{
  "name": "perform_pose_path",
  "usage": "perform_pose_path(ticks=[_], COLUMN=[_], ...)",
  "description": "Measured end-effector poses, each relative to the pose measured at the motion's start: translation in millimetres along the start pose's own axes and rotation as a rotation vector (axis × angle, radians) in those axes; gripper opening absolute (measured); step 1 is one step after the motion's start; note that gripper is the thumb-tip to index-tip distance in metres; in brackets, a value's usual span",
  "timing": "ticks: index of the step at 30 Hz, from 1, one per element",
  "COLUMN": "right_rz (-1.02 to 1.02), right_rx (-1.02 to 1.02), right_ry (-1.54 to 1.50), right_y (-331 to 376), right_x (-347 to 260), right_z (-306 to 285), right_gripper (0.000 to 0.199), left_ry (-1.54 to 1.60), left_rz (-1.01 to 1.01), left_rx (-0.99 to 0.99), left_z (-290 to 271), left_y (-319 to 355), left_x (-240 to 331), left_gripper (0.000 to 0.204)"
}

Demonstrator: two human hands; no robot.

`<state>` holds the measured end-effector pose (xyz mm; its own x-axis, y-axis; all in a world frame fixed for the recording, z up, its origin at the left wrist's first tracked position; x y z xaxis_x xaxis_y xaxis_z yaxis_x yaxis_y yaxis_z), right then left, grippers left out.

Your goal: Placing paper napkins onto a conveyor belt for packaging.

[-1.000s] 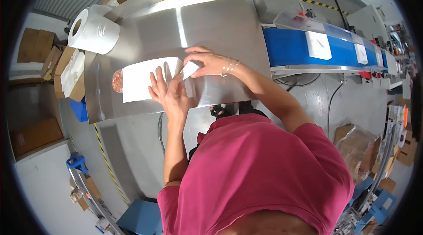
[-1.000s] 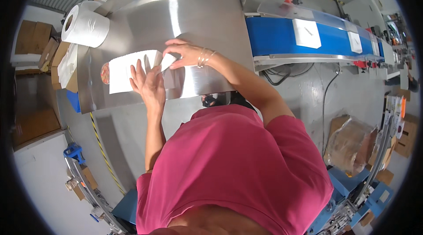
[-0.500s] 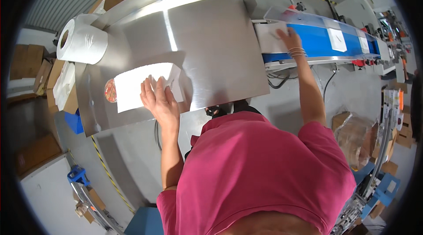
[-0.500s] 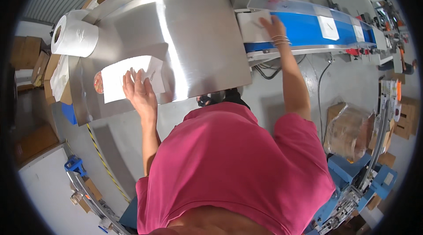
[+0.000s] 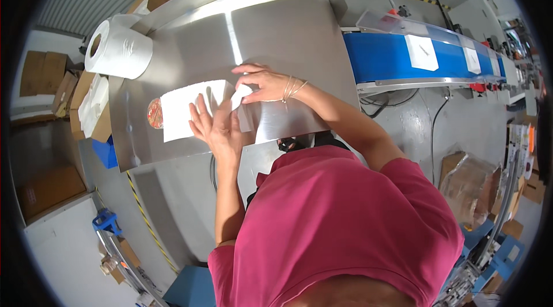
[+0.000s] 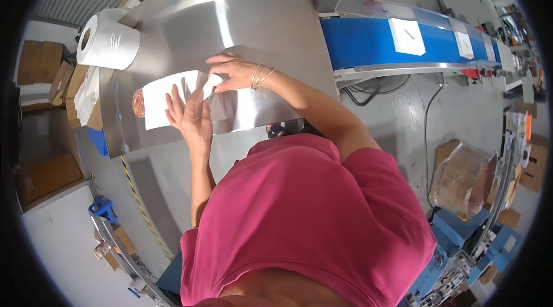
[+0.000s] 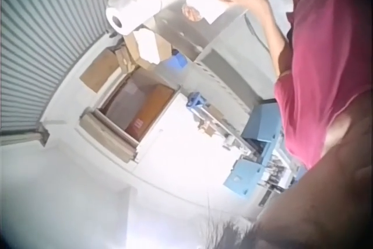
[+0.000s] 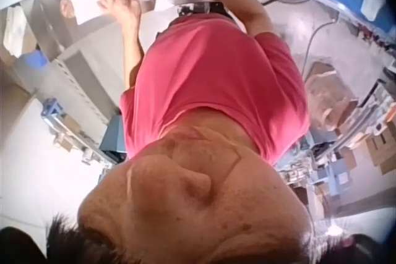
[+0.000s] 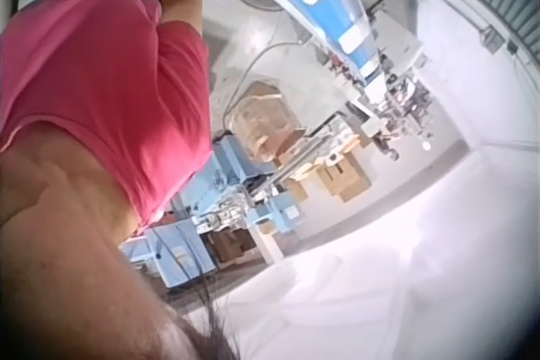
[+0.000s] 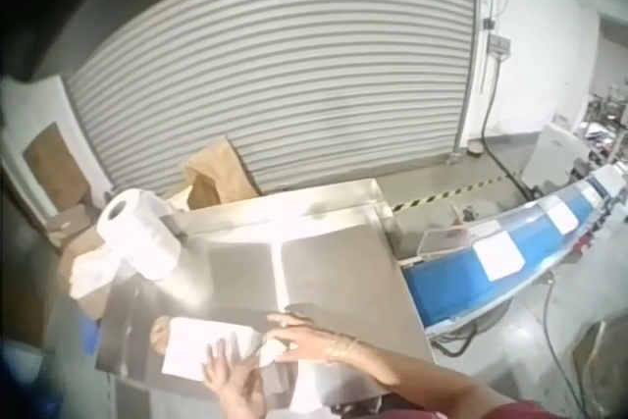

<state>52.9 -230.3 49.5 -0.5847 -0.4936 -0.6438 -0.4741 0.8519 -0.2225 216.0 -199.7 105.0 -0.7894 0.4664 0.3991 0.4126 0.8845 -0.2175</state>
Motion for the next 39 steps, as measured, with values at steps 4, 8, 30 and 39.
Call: perform_pose_path(ticks=[4, 8, 30, 39], right_rz=[0.446, 0.692, 0.035, 0.794], right_rx=[-0.07, 0.473, -0.017, 0.493], right_ry=[-0.745, -0.328, -0.225, -0.483], right_y=[35.2, 132.9, -8.4, 165.1], right_x=[28.3, 96.8, 12.5, 118.0], right_z=[-4.3, -47.7, 16.9, -64.0], right_gripper=[0.055, 0.046, 0.052, 0.048], left_ry=[-0.064, -0.084, -0.015, -0.078], left_rz=[-0.064, -0.033, -0.001, -0.038], left_rx=[0.077, 0.08, 0.021, 0.063], left_z=[-5.1, -7.9, -5.3, -11.0], left_y=[0.8, 1.4, -4.0, -1.5], left_x=[-15.0, -19.1, -12.8, -34.1], left_gripper=[0.05, 0.04, 0.034, 0.037])
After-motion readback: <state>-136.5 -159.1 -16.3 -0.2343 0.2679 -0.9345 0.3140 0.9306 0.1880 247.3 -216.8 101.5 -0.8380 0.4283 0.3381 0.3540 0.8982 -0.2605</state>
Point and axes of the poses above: each hand's wrist, its own y-axis away from the middle knuckle, its own z-axis out of the palm, x = y × z, the point moved 6 cm from there along -y, towards the middle knuckle, and after that the axes turned 10 degrees about -x, right-handed, at the moved point
